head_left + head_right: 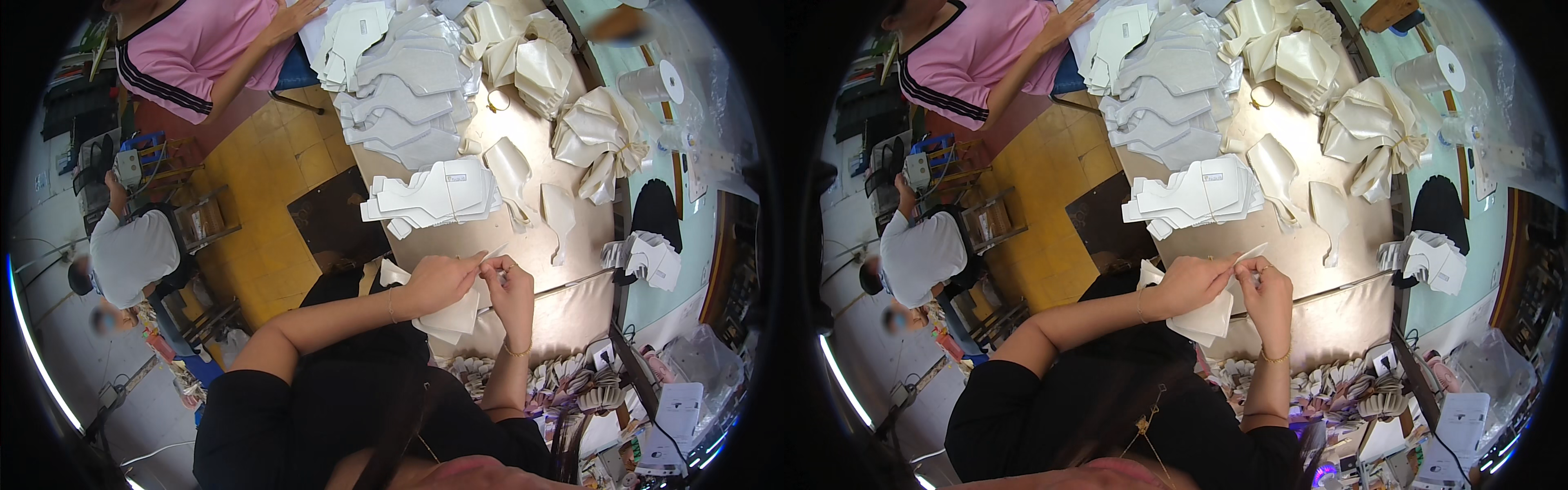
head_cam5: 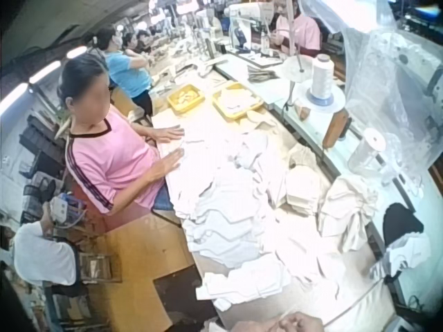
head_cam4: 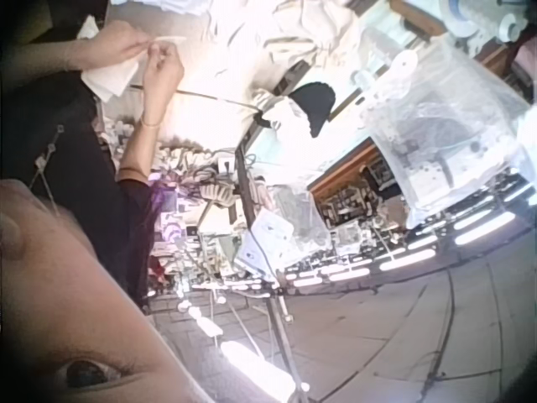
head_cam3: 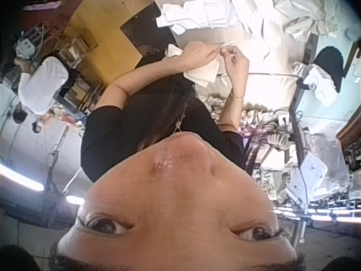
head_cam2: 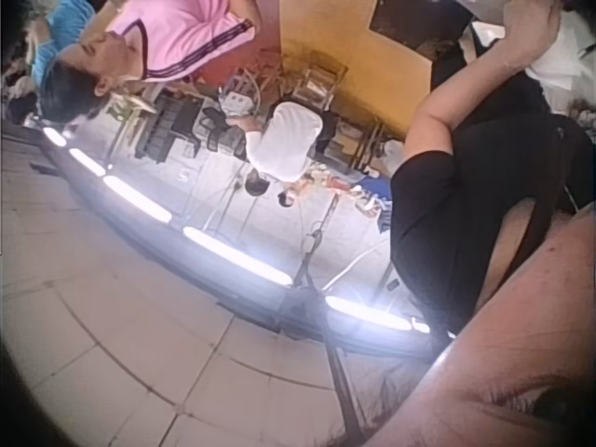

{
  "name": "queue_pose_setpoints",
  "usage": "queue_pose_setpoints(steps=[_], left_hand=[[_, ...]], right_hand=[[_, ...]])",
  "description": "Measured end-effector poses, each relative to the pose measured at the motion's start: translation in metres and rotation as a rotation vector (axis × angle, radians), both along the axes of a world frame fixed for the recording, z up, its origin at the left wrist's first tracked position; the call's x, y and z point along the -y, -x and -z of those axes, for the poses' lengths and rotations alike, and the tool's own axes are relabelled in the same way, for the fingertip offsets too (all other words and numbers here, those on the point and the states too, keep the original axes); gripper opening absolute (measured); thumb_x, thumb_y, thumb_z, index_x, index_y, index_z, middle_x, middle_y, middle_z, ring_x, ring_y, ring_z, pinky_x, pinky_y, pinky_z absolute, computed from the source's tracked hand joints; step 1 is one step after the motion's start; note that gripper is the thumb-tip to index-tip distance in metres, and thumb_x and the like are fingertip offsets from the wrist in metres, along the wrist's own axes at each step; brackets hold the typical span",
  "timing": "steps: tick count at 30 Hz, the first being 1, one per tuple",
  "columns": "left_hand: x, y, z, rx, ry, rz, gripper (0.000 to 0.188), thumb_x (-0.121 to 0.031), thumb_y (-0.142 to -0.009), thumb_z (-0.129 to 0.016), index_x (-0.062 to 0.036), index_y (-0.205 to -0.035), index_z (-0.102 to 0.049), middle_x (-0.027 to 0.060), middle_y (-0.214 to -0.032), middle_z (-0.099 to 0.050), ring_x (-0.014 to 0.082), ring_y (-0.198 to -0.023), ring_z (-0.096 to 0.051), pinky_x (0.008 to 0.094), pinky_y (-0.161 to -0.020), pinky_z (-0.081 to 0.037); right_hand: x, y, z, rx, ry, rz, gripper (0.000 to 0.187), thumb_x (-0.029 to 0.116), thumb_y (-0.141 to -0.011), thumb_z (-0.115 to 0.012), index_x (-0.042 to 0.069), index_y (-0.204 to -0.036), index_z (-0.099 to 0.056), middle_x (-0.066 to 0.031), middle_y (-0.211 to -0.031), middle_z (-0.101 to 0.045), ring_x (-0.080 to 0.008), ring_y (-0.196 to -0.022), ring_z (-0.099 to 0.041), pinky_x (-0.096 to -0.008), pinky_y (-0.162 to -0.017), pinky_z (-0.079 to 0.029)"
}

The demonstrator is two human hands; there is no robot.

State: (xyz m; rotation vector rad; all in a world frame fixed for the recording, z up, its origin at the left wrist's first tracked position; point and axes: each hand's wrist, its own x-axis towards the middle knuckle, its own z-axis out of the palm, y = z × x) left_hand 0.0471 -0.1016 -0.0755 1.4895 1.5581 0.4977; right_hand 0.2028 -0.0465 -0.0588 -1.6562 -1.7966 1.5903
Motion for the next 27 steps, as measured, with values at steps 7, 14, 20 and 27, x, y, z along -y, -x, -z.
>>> queue_pose_setpoints(steps=[7, 14, 20, 27], left_hand=[[0.0039, -0.0007, 0.0039, -0.107, -0.003, 0.079, 0.036, -0.02, -0.093, -0.052, -0.0066, -0.126, -0.058, 0.0135, -0.058, -0.06, 0.0321, -0.05, -0.06, 0.0443, -0.047, -0.046], [0.0045, -0.0014, 0.0042, -0.144, 0.027, 0.116, 0.04, -0.018, -0.091, -0.053, -0.0052, -0.128, -0.056, 0.0133, -0.06, -0.062, 0.0311, -0.052, -0.061, 0.0432, -0.047, -0.046], [0.0044, -0.0014, 0.0033, -0.19, 0.029, 0.159, 0.045, -0.015, -0.087, -0.055, -0.0037, -0.13, -0.054, 0.0131, -0.061, -0.063, 0.031, -0.052, -0.062, 0.0426, -0.046, -0.046], [0.0052, -0.0023, 0.0029, -0.218, 0.048, 0.158, 0.037, -0.019, -0.093, -0.052, -0.0093, -0.129, -0.056, 0.0108, -0.062, -0.062, 0.0305, -0.052, -0.061, 0.043, -0.047, -0.047]], right_hand=[[-0.0001, -0.0007, 0.0016, 0.069, 0.0, -0.054, 0.011, 0.01, -0.088, -0.066, 0.0, -0.087, -0.067, -0.0045, -0.071, -0.068, -0.0048, -0.05, -0.044, -0.0235, -0.047, -0.036], [0.0015, -0.0021, 0.003, 0.064, -0.001, -0.071, 0.009, 0.008, -0.088, -0.066, -0.001, -0.086, -0.067, -0.005, -0.069, -0.067, -0.0053, -0.05, -0.044, -0.0232, -0.047, -0.036], [0.0026, -0.0018, 0.0045, 0.032, 0.012, -0.069, 0.008, 0.007, -0.087, -0.065, -0.001, -0.085, -0.066, -0.0042, -0.071, -0.068, -0.0044, -0.051, -0.044, -0.0227, -0.048, -0.035], [0.0018, -0.0041, 0.0062, 0.034, 0.081, -0.078, 0.007, 0.007, -0.087, -0.064, 0.0, -0.086, -0.066, -0.0008, -0.072, -0.066, -0.0025, -0.056, -0.049, -0.0194, -0.05, -0.036]])
